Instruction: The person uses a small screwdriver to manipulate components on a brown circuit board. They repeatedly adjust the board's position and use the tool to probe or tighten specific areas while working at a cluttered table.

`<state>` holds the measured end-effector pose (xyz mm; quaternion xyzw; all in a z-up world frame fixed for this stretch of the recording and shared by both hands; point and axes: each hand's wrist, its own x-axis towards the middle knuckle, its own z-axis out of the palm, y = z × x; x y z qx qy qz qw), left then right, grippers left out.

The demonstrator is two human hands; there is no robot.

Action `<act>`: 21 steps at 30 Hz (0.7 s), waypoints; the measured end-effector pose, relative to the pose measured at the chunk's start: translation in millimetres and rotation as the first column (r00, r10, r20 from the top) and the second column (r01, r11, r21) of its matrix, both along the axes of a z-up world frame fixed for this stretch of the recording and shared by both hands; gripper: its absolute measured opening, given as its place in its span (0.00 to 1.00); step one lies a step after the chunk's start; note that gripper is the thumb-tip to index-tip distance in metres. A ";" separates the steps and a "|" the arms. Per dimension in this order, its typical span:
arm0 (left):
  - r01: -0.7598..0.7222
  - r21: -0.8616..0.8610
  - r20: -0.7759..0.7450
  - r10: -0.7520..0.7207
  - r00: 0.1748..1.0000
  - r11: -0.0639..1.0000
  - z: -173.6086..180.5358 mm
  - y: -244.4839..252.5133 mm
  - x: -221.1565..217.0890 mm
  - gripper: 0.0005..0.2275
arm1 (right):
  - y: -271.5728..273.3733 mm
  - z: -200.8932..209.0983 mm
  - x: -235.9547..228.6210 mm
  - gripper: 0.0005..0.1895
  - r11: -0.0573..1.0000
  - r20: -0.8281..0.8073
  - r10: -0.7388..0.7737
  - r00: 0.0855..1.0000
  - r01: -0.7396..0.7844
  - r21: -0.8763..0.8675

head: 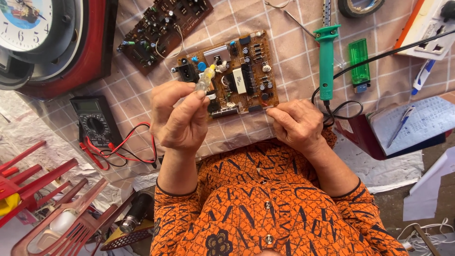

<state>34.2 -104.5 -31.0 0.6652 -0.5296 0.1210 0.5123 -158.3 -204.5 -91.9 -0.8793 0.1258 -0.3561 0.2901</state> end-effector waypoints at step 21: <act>0.006 0.053 0.026 -0.007 1.000 0.999 18.2 -8.0 1.9 0.02 | -0.1 3.3 0.1 0.07 1.000 -0.023 -0.004 1.000 0.004 0.002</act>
